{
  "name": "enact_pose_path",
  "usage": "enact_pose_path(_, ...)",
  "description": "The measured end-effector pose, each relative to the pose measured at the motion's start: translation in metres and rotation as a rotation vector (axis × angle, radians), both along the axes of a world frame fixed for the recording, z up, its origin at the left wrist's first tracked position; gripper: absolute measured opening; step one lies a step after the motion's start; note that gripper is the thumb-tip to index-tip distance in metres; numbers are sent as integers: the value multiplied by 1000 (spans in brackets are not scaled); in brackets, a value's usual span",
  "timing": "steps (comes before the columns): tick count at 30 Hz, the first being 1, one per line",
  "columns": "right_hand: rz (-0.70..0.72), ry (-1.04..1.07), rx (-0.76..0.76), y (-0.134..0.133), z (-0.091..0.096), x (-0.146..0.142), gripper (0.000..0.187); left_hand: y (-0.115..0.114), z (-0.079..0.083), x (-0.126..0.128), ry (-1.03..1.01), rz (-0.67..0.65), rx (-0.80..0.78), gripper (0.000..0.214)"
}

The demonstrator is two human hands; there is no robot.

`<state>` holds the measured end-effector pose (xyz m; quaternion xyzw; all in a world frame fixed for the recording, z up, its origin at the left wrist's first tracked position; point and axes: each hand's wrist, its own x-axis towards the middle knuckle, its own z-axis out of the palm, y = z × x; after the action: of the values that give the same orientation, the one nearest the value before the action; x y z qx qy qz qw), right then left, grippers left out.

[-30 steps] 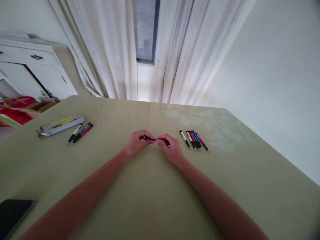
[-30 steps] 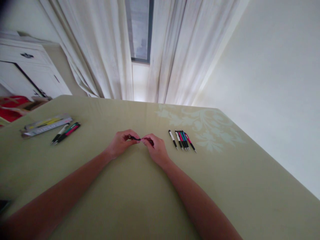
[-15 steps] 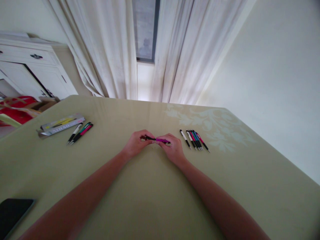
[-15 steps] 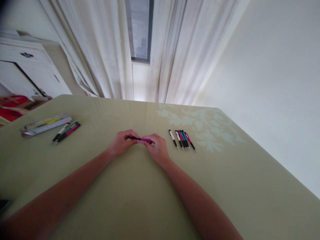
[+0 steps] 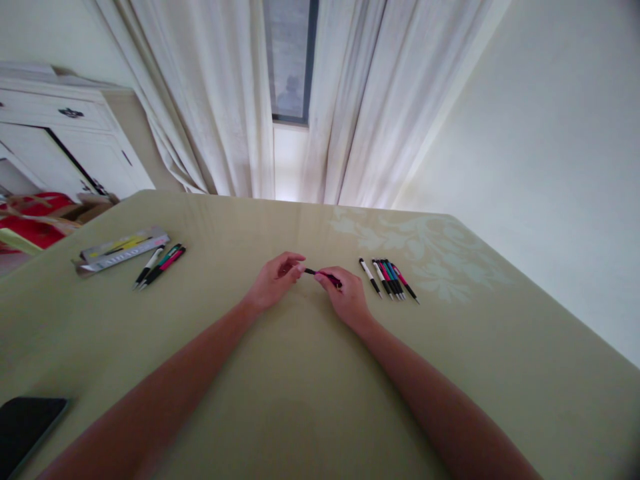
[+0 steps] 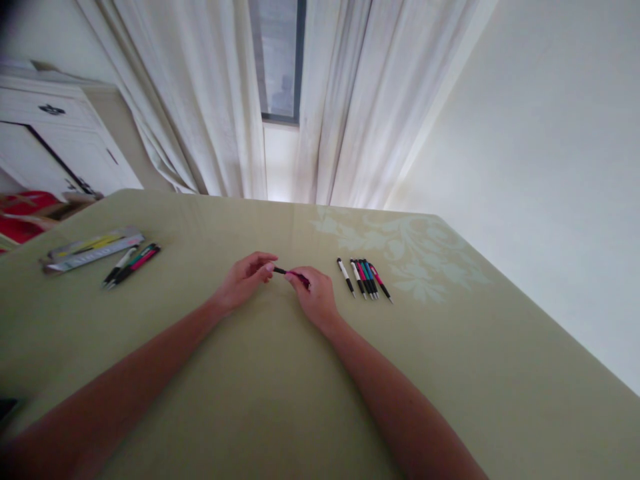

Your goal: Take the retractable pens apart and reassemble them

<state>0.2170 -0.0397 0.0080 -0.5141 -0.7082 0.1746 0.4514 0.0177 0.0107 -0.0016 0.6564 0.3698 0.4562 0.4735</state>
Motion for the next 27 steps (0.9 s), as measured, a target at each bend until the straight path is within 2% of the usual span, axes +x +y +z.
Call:
enact_pose_path(2, -1, 6, 0, 0, -1, 0, 19, 1, 0, -1, 9, 33, -16, 35)
enact_pose_path(5, -1, -3, -42, 0, 1, 1, 23, 1, 1, -2, -27, 15, -50, 28)
enact_pose_path(9, 10, -36, -100, -2, 4, 1, 30, 0, 2, -3, -109, -16, -77, 35)
enact_pose_path(14, -21, -23, -72, -2, 5, 1, 29, 2, 2, -2, -66, 68, -71, 36)
enact_pose_path(17, -19, -10, -94, -2, 5, 2, 31, 3, 2, -3, -93, 45, -54, 32)
enact_pose_path(19, -14, -13, -104, -3, 6, 2, 34, 3, 2, -3, -131, 31, -58, 36)
enact_pose_path(23, -1, -34, -106, -4, 8, 1, 41, 4, 2, -2, -87, 87, -106, 33)
enact_pose_path(27, 11, -29, -130, -3, 7, 1, 44, 6, 2, -4, -127, 43, -102, 31)
